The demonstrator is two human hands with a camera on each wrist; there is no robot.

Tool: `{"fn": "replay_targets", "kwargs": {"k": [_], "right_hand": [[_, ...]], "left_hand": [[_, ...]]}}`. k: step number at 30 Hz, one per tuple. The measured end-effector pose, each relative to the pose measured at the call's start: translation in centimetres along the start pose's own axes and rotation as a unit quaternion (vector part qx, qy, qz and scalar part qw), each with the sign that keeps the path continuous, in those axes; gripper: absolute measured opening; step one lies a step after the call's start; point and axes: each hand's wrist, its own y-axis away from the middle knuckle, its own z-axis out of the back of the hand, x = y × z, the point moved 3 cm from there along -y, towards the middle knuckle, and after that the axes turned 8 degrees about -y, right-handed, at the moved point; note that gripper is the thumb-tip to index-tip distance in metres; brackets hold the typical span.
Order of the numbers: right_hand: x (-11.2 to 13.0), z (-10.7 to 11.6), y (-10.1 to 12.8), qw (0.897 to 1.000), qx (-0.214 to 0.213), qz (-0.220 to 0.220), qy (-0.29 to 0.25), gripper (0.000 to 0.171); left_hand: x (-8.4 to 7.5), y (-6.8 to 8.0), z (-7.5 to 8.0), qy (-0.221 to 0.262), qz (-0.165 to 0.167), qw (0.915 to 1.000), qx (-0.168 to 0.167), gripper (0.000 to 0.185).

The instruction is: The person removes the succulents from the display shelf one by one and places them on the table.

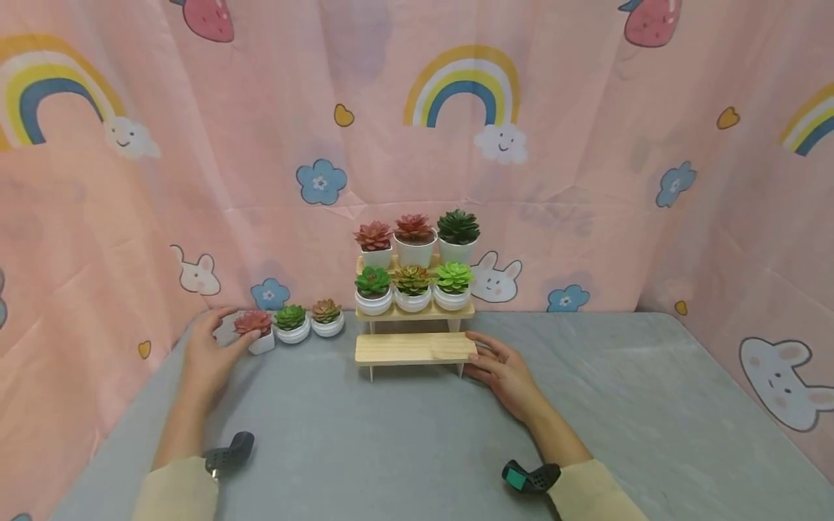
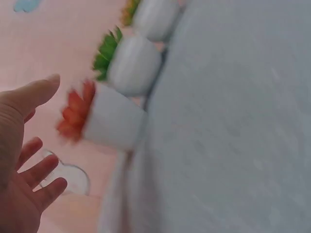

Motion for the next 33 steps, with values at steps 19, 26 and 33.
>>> {"fn": "replay_targets", "kwargs": {"k": [19, 26, 33], "right_hand": [[-0.7, -0.4, 0.1, 1.000, 0.008, -0.003, -0.012, 0.057], [-0.2, 0.1, 0.1, 1.000, 0.008, 0.007, -0.013, 0.056], [0.0, 0.0, 0.0, 1.000, 0.012, 0.006, -0.009, 0.057]], "left_hand": [[-11.2, 1.8, -1.3, 0.071, -0.122, 0.9882, 0.058, 0.057], [-15.0, 1.5, -4.6, 0.105, -0.164, 0.9773, 0.084, 0.062], [-16.7, 0.8, -7.4, 0.123, -0.162, 0.9751, 0.088, 0.062]]}}
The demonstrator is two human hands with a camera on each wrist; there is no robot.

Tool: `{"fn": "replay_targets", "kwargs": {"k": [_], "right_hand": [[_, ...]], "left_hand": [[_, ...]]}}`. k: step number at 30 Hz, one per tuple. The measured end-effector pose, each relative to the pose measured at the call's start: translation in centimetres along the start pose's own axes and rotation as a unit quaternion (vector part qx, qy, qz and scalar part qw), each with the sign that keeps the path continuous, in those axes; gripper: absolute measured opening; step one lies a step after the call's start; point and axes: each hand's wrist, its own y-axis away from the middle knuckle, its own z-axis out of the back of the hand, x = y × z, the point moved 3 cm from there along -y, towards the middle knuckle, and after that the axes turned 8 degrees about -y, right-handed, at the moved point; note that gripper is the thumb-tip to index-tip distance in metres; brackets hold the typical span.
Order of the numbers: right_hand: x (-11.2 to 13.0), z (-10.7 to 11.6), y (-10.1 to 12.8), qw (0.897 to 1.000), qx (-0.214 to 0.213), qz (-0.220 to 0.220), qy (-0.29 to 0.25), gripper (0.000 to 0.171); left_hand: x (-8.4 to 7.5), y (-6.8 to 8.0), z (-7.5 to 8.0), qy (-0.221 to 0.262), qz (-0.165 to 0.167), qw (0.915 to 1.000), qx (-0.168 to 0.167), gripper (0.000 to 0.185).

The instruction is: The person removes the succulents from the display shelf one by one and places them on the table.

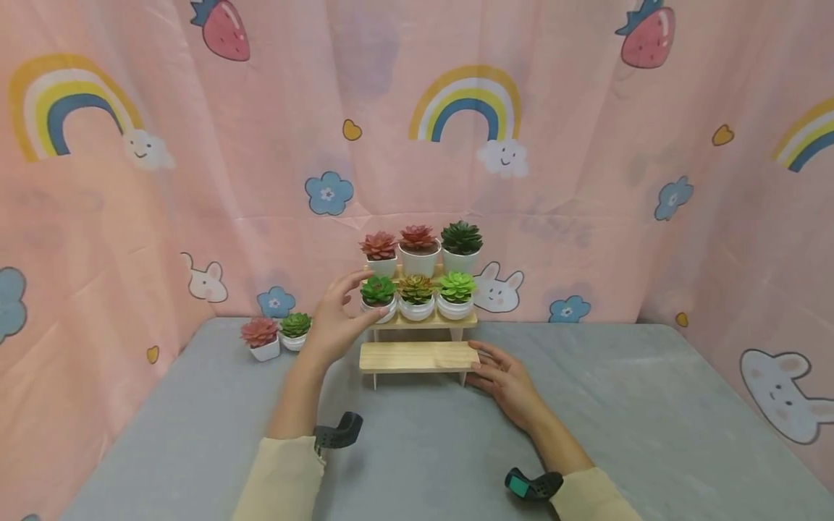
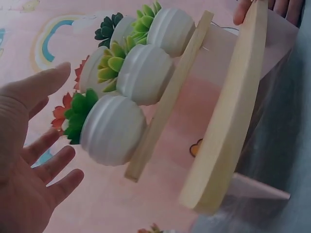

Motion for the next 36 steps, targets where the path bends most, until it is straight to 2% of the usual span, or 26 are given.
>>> {"fn": "replay_targets", "kwargs": {"k": [5, 9, 12, 18, 22, 31, 36], "right_hand": [[-0.1, 0.1, 0.0, 1.000, 0.003, 0.001, -0.004, 0.057], [0.0, 0.4, 0.1, 1.000, 0.000, 0.005, -0.003, 0.057], [0.1, 0.5, 0.2, 1.000, 0.001, 0.008, -0.002, 0.057], [0.2, 0.2, 0.1, 1.000, 0.006, 0.004, -0.001, 0.057], [-0.1, 0.1, 0.0, 1.000, 0.006, 0.003, -0.004, 0.056], [-0.1, 0.0, -0.2, 1.000, 0.006, 0.000, -0.003, 0.057], [-0.1, 0.0, -0.2, 1.000, 0.004, -0.001, -0.001, 0.056]], "left_hand": [[1.1, -0.8, -1.5, 0.014, 0.027, 0.9995, -0.005, 0.060], [1.5, -1.2, -2.5, 0.015, 0.023, 0.9996, 0.008, 0.060], [1.6, -1.3, -2.8, 0.021, 0.020, 0.9996, 0.005, 0.057], [2.2, -1.0, -3.1, 0.035, 0.028, 0.9989, -0.014, 0.056], [2.5, -0.8, -3.3, 0.027, 0.024, 0.9991, -0.022, 0.060], [1.8, -0.1, -3.0, 0.029, 0.041, 0.9956, -0.079, 0.064], [1.3, 0.6, -2.1, 0.038, 0.051, 0.9938, -0.091, 0.063]]}}
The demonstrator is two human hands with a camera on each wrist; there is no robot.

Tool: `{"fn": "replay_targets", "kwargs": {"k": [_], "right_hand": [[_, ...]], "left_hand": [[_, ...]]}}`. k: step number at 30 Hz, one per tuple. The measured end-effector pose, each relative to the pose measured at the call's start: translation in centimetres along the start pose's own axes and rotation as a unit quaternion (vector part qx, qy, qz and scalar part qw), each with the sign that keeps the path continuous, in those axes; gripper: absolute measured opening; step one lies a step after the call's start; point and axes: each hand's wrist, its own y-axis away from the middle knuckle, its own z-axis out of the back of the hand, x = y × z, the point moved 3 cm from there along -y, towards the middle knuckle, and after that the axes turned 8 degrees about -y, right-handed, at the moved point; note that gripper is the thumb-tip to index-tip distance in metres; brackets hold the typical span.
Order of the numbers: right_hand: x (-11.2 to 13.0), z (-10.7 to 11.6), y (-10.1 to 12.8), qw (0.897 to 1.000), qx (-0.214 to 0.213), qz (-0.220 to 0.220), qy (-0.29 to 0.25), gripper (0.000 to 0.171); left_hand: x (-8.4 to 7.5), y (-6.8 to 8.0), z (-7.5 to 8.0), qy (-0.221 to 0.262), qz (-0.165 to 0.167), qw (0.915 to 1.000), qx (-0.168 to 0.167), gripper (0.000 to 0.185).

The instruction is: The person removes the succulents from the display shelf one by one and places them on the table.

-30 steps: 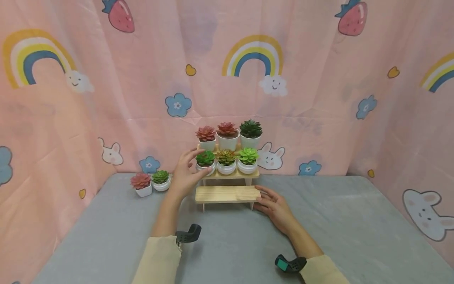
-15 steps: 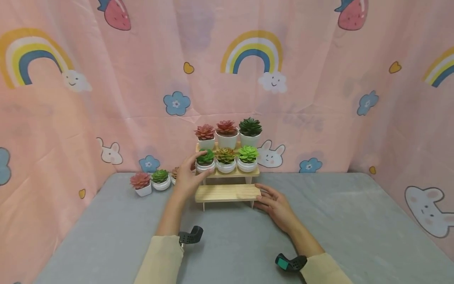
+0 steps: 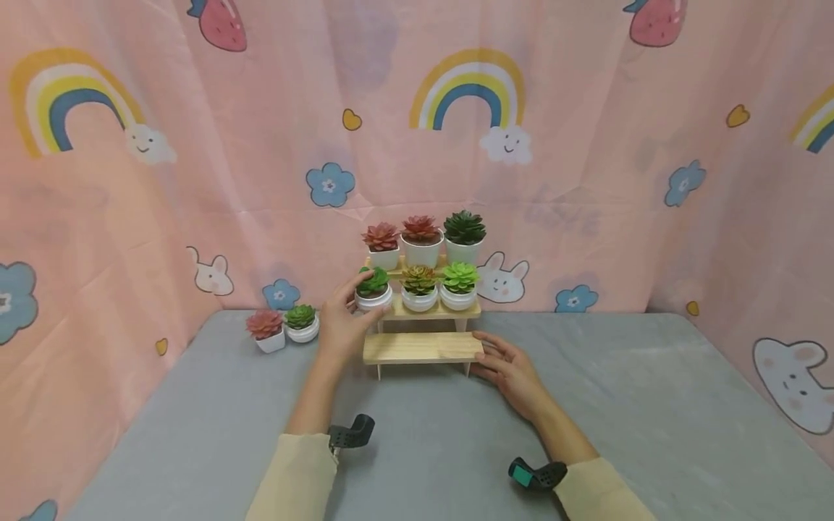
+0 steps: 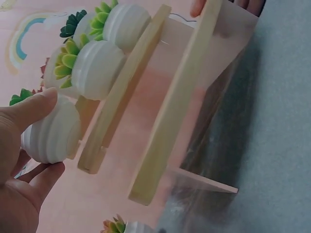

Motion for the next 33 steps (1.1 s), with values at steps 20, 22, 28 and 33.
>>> {"fn": "replay_targets", "kwargs": {"k": [20, 22, 28, 33], "right_hand": [[0.2, 0.0, -0.1, 1.000, -0.011, -0.010, 0.002, 0.054], [0.3, 0.1, -0.1, 1.000, -0.012, -0.008, 0.003, 0.054], [0.2, 0.1, -0.1, 1.000, -0.007, -0.006, 0.005, 0.055], [0.0, 0.1, -0.2, 1.000, -0.008, -0.008, 0.005, 0.054]], "left_hand": [[2.2, 1.3, 6.4, -0.056, 0.024, 0.9975, 0.036, 0.061], [3.0, 1.5, 6.3, -0.044, 0.037, 0.9975, 0.040, 0.061], [6.2, 2.7, 5.4, -0.001, 0.081, 0.9956, 0.048, 0.066], [8.3, 3.6, 4.6, 0.023, 0.110, 0.9920, 0.058, 0.068]]}}
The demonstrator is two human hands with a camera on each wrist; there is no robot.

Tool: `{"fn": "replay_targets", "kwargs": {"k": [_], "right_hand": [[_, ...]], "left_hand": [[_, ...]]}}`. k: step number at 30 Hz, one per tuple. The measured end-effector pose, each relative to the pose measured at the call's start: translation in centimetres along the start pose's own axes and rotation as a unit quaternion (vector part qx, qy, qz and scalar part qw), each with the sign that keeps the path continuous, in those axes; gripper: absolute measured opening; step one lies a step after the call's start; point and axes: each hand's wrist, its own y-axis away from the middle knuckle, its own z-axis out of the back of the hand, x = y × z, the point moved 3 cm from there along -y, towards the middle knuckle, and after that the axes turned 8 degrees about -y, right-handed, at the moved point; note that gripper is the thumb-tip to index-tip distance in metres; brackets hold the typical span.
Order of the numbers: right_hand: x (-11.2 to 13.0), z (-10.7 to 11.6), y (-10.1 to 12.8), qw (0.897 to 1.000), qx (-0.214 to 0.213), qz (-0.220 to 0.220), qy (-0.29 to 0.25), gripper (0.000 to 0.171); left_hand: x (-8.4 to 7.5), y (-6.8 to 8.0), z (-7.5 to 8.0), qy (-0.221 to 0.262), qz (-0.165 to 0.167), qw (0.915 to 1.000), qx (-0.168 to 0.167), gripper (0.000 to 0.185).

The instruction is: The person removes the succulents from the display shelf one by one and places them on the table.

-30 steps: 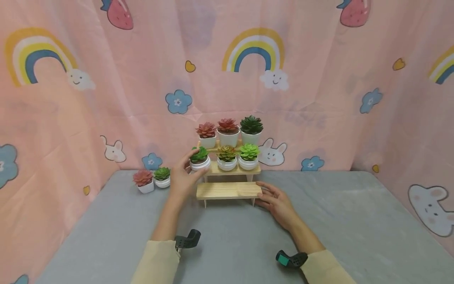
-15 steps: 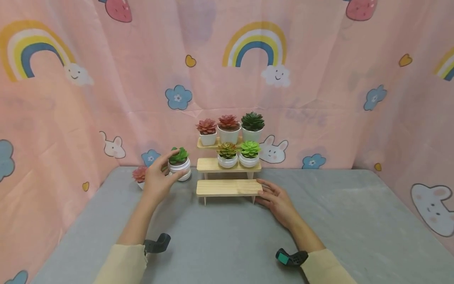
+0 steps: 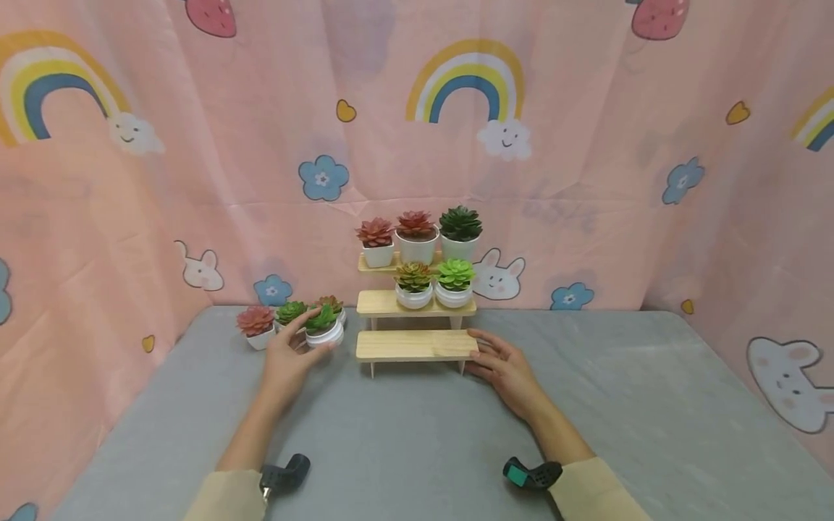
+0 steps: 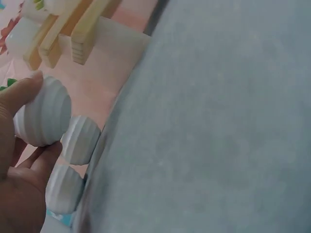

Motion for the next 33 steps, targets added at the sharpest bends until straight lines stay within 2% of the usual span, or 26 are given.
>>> {"fn": "replay_targets", "kwargs": {"k": [3, 6, 11, 17, 26, 33], "right_hand": [[0.1, 0.0, 0.0, 1.000, -0.001, -0.001, -0.003, 0.054], [0.1, 0.1, 0.2, 1.000, -0.007, -0.001, -0.003, 0.054], [0.1, 0.2, 0.4, 1.000, -0.005, -0.001, 0.005, 0.054], [0.1, 0.0, 0.3, 1.000, -0.001, -0.001, 0.005, 0.055], [-0.2, -0.1, 0.2, 1.000, -0.005, 0.001, 0.012, 0.054], [-0.1, 0.1, 0.2, 1.000, -0.007, 0.005, 0.011, 0.053]], "left_hand": [[0.8, 0.0, -0.3, 0.008, 0.006, 0.9999, 0.003, 0.068], [1.4, -0.1, -0.6, 0.009, -0.003, 0.9999, 0.011, 0.067], [2.2, -0.1, -1.0, -0.015, -0.012, 0.9994, 0.028, 0.065], [2.6, 0.0, -1.1, -0.021, -0.031, 0.9985, 0.039, 0.064], [2.3, 0.4, -1.0, -0.082, -0.039, 0.9956, 0.024, 0.065], [2.2, 0.6, -0.9, -0.092, -0.024, 0.9954, 0.006, 0.064]]}}
